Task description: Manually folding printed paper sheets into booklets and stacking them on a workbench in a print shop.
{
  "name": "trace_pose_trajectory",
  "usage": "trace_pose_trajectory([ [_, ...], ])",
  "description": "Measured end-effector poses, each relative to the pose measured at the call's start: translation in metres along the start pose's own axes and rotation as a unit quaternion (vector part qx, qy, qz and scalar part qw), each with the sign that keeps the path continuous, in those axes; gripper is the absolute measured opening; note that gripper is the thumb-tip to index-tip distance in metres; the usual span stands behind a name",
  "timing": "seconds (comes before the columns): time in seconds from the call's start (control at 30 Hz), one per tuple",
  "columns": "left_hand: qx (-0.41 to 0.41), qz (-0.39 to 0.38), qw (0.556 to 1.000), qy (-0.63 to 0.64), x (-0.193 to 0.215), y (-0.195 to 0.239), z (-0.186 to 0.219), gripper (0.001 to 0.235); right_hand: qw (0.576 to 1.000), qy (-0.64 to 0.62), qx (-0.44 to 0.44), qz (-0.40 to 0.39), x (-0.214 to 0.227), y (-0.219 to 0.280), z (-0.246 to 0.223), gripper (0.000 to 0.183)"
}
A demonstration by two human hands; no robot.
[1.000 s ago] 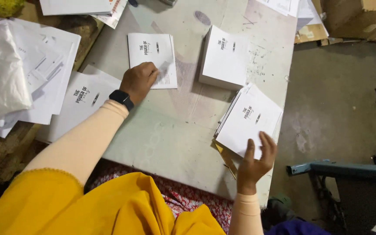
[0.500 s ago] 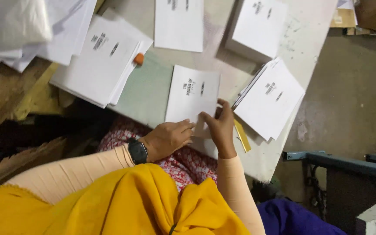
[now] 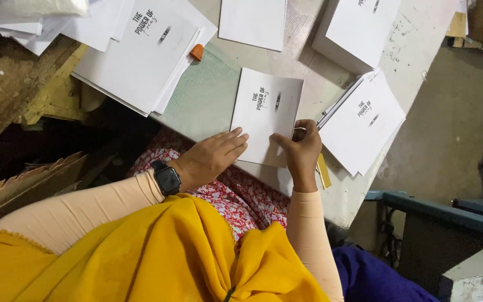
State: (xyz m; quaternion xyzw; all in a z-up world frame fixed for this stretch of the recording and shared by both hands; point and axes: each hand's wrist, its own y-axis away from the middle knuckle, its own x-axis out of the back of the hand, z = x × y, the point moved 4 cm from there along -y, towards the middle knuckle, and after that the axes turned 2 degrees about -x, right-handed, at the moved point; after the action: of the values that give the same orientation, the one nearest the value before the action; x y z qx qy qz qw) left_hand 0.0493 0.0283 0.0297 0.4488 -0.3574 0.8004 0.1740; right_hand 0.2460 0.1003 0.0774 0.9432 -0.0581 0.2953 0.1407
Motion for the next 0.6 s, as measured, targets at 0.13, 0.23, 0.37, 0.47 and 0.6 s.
trace_pose_trajectory([
  [0.13,0.003,-0.007,1.0,0.016,-0.01,-0.005,-0.006,0.039,1.0,-0.002,-0.007,0.011,-0.001,-0.009,0.013,0.045],
  [0.23,0.011,-0.018,0.999,0.025,-0.014,-0.006,-0.007,0.042,1.0,-0.006,-0.016,0.017,-0.001,-0.012,0.02,0.044],
  [0.37,0.006,-0.024,0.999,0.025,-0.01,-0.009,-0.006,0.044,1.0,-0.016,0.0,0.007,-0.001,-0.009,0.013,0.04],
  [0.47,0.003,-0.019,1.0,0.024,-0.005,-0.01,-0.006,0.046,1.0,-0.023,0.007,-0.001,-0.001,-0.011,0.013,0.038],
  [0.6,-0.005,-0.015,0.999,0.029,0.001,-0.013,-0.004,0.047,1.0,-0.027,0.006,0.0,-0.001,-0.011,0.017,0.037],
])
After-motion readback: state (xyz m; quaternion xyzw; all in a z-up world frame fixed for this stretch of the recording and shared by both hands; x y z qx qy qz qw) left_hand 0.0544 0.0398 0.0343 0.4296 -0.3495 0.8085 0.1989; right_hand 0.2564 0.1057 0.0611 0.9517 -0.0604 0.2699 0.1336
